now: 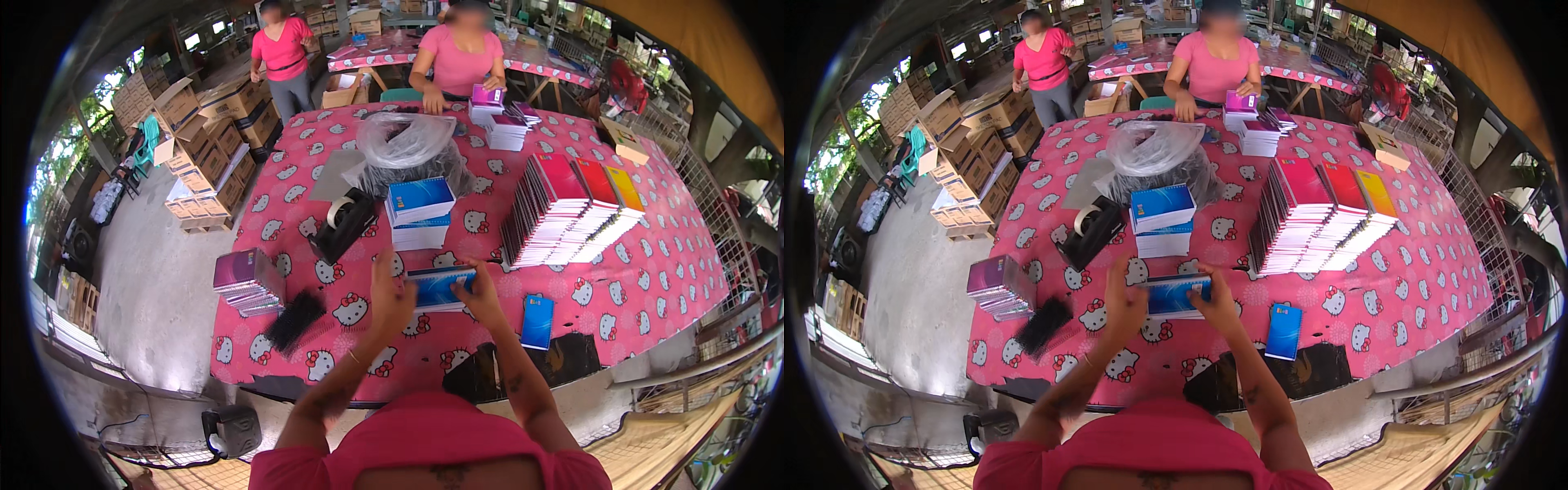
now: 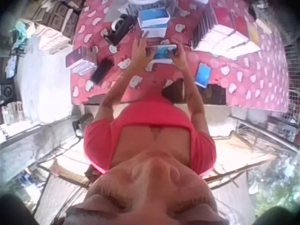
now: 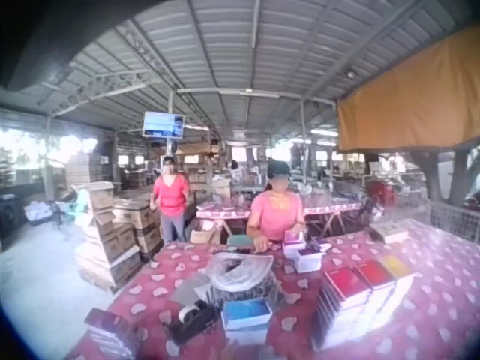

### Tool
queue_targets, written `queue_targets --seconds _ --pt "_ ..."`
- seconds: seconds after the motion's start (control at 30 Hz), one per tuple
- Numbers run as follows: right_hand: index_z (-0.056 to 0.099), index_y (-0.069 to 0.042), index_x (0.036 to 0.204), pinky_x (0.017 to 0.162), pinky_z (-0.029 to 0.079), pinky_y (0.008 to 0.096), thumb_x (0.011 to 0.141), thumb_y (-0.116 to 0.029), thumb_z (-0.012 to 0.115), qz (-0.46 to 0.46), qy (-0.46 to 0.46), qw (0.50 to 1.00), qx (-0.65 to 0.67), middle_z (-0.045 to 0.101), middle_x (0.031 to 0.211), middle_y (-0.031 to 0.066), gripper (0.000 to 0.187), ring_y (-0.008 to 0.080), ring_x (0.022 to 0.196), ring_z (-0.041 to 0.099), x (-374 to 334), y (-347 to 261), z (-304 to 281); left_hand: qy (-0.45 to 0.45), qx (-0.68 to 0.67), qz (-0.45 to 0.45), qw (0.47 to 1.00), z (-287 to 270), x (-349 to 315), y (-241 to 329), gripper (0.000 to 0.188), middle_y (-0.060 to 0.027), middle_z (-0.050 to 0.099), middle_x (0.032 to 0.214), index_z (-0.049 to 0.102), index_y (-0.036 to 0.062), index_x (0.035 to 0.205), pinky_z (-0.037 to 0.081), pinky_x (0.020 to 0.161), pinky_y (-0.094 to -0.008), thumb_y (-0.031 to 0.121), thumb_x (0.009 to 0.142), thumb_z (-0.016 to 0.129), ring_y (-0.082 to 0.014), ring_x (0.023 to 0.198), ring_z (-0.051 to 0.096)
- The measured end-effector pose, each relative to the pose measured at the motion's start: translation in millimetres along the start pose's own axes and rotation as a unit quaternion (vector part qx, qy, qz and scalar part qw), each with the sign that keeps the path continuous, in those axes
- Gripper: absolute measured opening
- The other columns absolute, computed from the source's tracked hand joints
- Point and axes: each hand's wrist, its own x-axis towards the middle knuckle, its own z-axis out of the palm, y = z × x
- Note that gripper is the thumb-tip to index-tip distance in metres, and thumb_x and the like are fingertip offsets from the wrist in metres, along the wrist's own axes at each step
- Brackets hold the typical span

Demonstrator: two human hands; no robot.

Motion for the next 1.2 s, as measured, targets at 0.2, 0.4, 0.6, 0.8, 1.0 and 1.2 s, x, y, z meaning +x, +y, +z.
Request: queue_targets --seconds 0.2,0.4,0.6,0.8,1.0,1.2 --pt "0.062 -0.004 0.118 0.083 0.050 0.0292 0.087 -0.009 0.071 0.072 -0.073 0.993 -0.053 0.066 0.102 0.0079 0.033 0.0140 0.094 0.062 2 -6 -6 -0.055 0.054 -0.100 0.992 -17 -59 -49 0.054 -0.0234 0.049 0.135 0.044 0.0000 0.139 0.040 0.107 -0.0451 0.000 0.086 0.054 -0.0408 0.121 0.052" --pt "0.057 -0.004 0.117 0.089 0.049 0.0302 0.085 -0.005 0.072 0.066 -0.060 0.996 0.013 0.065 0.110 0.0085 0.035 0.0145 0.101 0.060 4 -19 2 -0.126 0.285 0.062 0.948 -51 -122 -104 0.031 -0.0215 0.056 0.117 0.052 -0.0034 0.120 0.046 0.094 -0.0499 0.006 0.091 0.057 -0.0411 0.105 0.057" --pt "0.054 -0.004 0.116 0.091 0.048 0.0310 0.083 0.001 0.070 0.037 -0.044 0.998 0.028 0.063 0.110 0.0078 0.038 0.0152 0.104 0.059 3 -14 3 0.085 0.060 -0.091 0.990 -42 -65 -45 0.027 -0.0165 0.061 0.098 0.054 0.0003 0.113 0.050 0.075 -0.0469 0.005 0.088 0.064 -0.0364 0.089 0.061" --pt "0.054 -0.006 0.118 0.087 0.050 0.0295 0.082 0.003 0.071 0.020 -0.040 0.999 0.030 0.062 0.108 0.0059 0.041 0.0132 0.101 0.059 3 -2 5 -0.063 0.139 0.128 0.980 -5 -15 9 0.043 -0.0166 0.059 0.121 0.054 0.0021 0.127 0.045 0.092 -0.0506 0.007 0.085 0.064 -0.0334 0.110 0.059" --pt "0.055 -0.006 0.120 0.085 0.050 0.0291 0.082 0.003 0.071 0.030 -0.026 0.998 0.043 0.062 0.107 0.0048 0.043 0.0125 0.098 0.059 3 -2 9 -0.116 0.250 0.198 0.941 28 -10 17 0.060 -0.0157 0.046 0.147 0.047 0.0043 0.142 0.020 0.115 -0.0611 0.010 0.083 0.060 -0.0314 0.139 0.041" --pt "0.057 -0.005 0.118 0.085 0.049 0.0282 0.083 0.000 0.071 0.011 -0.013 1.000 0.001 0.064 0.105 0.0051 0.038 0.0126 0.097 0.060 5 -9 7 -0.012 0.117 0.034 0.992 13 -15 15 0.058 -0.0165 0.050 0.142 0.044 0.0027 0.144 0.030 0.113 -0.0482 0.003 0.087 0.055 -0.0276 0.132 0.049"
